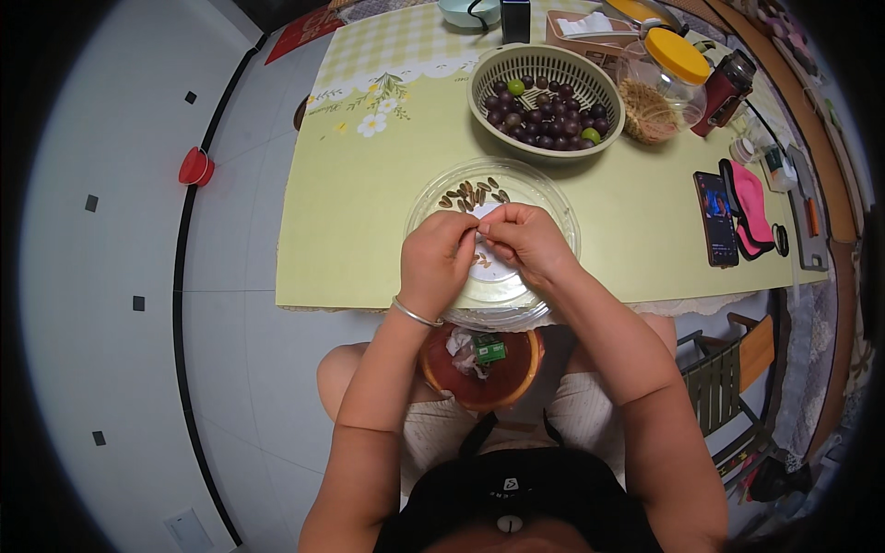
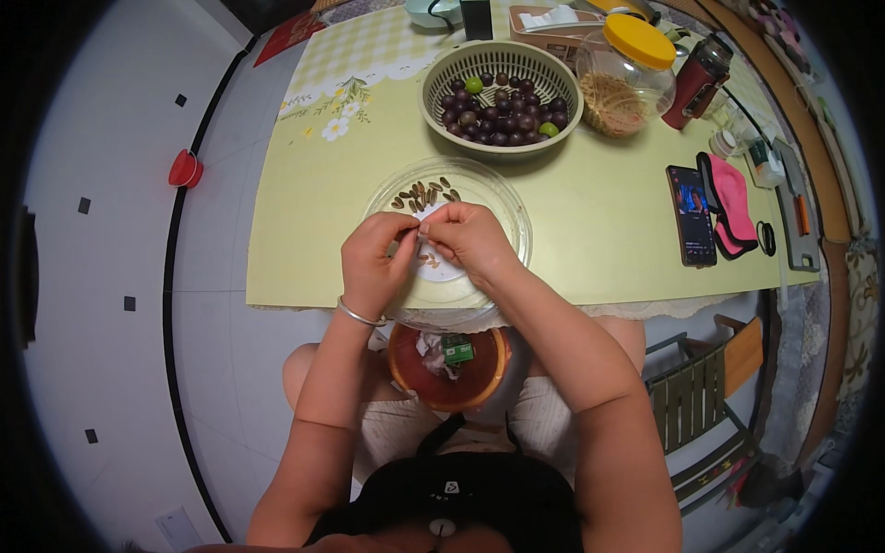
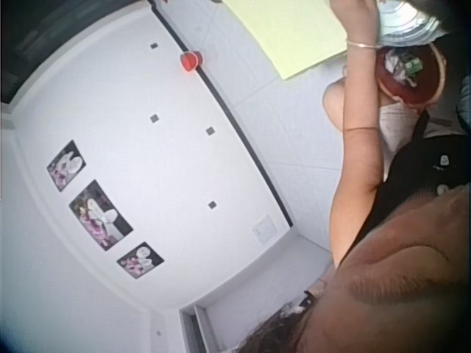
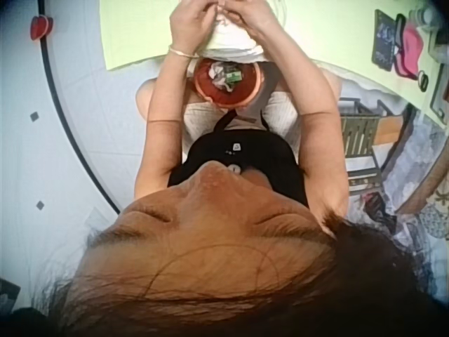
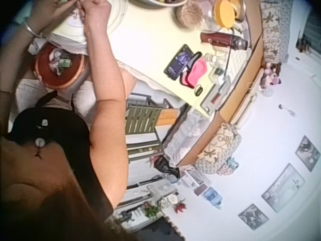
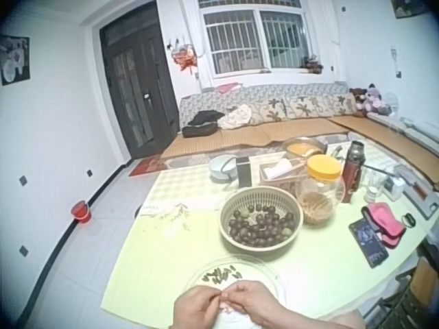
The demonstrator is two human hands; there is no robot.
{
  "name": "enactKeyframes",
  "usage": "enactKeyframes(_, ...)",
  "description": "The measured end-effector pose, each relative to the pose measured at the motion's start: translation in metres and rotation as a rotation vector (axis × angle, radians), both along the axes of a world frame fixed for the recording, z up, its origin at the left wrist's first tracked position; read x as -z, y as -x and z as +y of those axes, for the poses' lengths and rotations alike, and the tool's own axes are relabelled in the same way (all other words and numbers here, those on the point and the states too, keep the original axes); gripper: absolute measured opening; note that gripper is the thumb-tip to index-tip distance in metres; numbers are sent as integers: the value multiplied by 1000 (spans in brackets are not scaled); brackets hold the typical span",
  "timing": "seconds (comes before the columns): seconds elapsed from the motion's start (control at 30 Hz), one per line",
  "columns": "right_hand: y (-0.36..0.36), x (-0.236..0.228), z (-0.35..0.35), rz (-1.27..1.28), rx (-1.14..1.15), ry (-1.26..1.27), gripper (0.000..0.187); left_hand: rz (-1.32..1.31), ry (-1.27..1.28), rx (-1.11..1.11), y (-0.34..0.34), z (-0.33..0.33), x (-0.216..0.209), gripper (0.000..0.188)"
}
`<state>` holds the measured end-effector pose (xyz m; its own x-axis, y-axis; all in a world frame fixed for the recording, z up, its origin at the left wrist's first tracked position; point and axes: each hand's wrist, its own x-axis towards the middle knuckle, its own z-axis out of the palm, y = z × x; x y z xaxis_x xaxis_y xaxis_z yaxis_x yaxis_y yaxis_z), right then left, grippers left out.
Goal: The person sits on the floor and peels sunflower seeds by hand. They pick up seeds from a plate, remove the shells, and place the kernels into a small bowl while discarding the shells.
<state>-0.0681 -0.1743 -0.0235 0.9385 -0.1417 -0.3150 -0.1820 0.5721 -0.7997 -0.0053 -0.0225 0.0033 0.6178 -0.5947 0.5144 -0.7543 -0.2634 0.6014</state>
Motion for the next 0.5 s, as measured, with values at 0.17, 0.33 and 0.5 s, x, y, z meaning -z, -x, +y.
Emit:
enactKeyframes(0.17, 2, -6, 8, -15, 98, 201, 6, -104, -60, -73, 10, -2, 5, 20)
enactKeyframes(0.33, 2, -3, 10, -42, 73, 392, 7, -111, -67, -76, 17, -1, 6, 21)
enactKeyframes(0.5, 3, -2, 10, -48, 69, 295, 6, -93, -49, -81, 19, -3, 3, 19)
